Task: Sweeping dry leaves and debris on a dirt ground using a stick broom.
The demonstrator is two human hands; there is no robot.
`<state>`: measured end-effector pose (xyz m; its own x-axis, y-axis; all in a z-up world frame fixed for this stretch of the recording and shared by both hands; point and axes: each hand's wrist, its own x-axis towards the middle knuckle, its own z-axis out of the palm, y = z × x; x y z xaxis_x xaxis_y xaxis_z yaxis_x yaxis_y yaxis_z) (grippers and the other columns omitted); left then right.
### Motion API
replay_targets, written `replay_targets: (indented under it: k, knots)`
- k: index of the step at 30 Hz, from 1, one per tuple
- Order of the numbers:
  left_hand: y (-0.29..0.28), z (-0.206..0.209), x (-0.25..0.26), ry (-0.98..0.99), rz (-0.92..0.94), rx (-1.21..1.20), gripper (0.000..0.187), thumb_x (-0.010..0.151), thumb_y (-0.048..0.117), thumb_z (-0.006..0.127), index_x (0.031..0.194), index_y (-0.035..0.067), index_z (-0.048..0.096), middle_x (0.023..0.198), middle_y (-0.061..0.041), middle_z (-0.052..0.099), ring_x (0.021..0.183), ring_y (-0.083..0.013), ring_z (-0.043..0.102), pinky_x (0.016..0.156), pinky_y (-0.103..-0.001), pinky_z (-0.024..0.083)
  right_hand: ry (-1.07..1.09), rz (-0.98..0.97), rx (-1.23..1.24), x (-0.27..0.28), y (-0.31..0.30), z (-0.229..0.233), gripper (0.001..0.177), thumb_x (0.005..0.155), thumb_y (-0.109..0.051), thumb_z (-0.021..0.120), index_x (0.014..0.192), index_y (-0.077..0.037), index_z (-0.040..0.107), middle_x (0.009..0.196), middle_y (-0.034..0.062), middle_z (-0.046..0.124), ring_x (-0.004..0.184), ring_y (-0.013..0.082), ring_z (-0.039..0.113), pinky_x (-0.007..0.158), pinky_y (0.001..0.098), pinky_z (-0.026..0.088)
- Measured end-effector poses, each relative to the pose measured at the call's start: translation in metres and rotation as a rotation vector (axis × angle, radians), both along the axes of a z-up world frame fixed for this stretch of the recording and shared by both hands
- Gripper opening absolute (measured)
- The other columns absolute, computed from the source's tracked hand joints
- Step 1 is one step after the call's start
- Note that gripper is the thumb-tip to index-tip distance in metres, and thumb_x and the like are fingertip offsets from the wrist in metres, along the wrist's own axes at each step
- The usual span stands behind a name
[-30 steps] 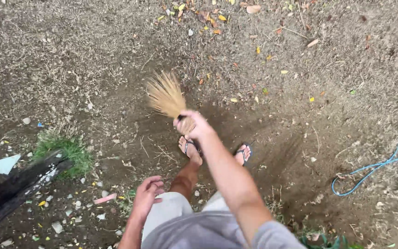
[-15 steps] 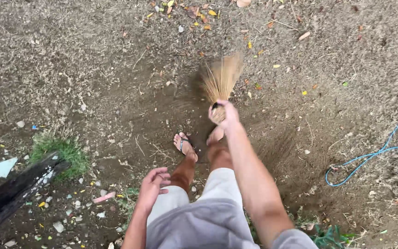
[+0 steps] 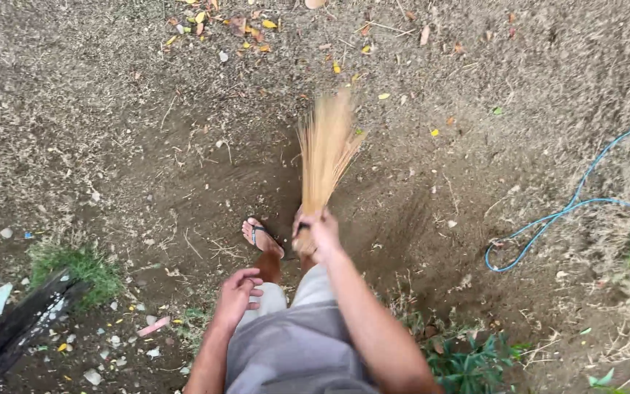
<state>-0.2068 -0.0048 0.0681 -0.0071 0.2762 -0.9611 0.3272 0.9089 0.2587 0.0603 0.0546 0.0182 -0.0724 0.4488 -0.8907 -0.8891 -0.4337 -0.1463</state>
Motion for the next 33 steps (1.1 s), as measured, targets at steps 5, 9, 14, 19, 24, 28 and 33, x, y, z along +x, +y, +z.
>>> replay_targets:
  k: [5, 9, 14, 19, 24, 28, 33]
  knots:
    - [0.017, 0.011, 0.028, -0.026, -0.07, 0.018, 0.035, 0.099, 0.014, 0.049, 0.13, 0.01, 0.064, 0.115, -0.01, 0.073, 0.091, -0.0189, 0.07, 0.07, -0.036, 0.06, 0.168, 0.138, -0.206, 0.074, 0.002, -0.024, 0.023, 0.086, -0.011, 0.064, 0.105, -0.001, 0.055, 0.081, 0.0138, 0.062, 0.063, 0.024, 0.062, 0.049, 0.0355, 0.053]
    - [0.027, 0.008, 0.023, -0.032, -0.064, 0.038, 0.035, 0.099, 0.014, 0.047, 0.129, 0.011, 0.064, 0.116, -0.009, 0.073, 0.091, -0.0192, 0.071, 0.069, -0.036, 0.06, -0.111, 0.166, -0.283, 0.206, 0.029, -0.025, 0.016, 0.09, -0.01, 0.062, 0.101, -0.002, 0.053, 0.085, 0.0156, 0.062, 0.069, 0.0247, 0.064, 0.052, 0.0347, 0.057]
    - [0.049, 0.005, 0.055, -0.105, -0.005, -0.049, 0.039, 0.097, 0.024, 0.05, 0.132, 0.013, 0.063, 0.118, -0.008, 0.074, 0.096, -0.0185, 0.072, 0.074, -0.035, 0.06, -0.543, 0.337, -0.212, 0.123, 0.018, 0.047, 0.041, 0.091, 0.0, 0.059, 0.128, -0.011, 0.045, 0.094, 0.0141, 0.067, 0.073, 0.0219, 0.066, 0.056, 0.0358, 0.058]
    - [0.086, -0.03, 0.103, -0.368, 0.455, -0.331, 0.048, 0.093, 0.043, 0.062, 0.129, 0.011, 0.061, 0.109, -0.01, 0.072, 0.092, -0.0235, 0.072, 0.075, -0.04, 0.061, -0.74, 0.758, 0.125, -0.01, -0.001, 0.045, 0.055, 0.09, -0.015, 0.075, 0.141, -0.006, 0.056, 0.121, 0.0136, 0.074, 0.11, 0.0188, 0.07, 0.096, 0.0351, 0.053]
    - [0.121, -0.123, 0.021, -0.04, 0.768, -0.165, 0.022, 0.088, 0.023, 0.069, 0.101, 0.007, 0.061, 0.078, -0.019, 0.064, 0.059, -0.0334, 0.065, 0.057, -0.049, 0.058, -0.669, 0.986, 0.26, -0.014, 0.031, 0.066, 0.039, 0.096, -0.029, 0.063, 0.128, -0.008, 0.069, 0.125, 0.0112, 0.074, 0.117, 0.017, 0.067, 0.102, 0.0308, 0.048]
    - [0.175, -0.187, -0.04, 0.069, 0.815, -0.188, 0.018, 0.084, 0.018, 0.075, 0.096, 0.011, 0.064, 0.074, -0.009, 0.063, 0.061, -0.0277, 0.066, 0.063, -0.047, 0.061, -0.783, 1.014, 0.139, 0.048, 0.029, 0.053, 0.04, 0.092, -0.026, 0.065, 0.126, -0.007, 0.071, 0.126, 0.0094, 0.075, 0.117, 0.0195, 0.069, 0.102, 0.0309, 0.049]
    - [0.203, -0.28, -0.02, -0.302, 0.684, -0.33, 0.019, 0.08, 0.023, 0.076, 0.084, 0.009, 0.063, 0.069, -0.01, 0.064, 0.054, -0.0258, 0.062, 0.055, -0.043, 0.06, -0.705, 1.094, -0.26, 0.096, 0.018, 0.042, 0.047, 0.097, -0.024, 0.055, 0.143, -0.018, 0.062, 0.119, 0.0065, 0.078, 0.102, 0.018, 0.071, 0.084, 0.0331, 0.054]
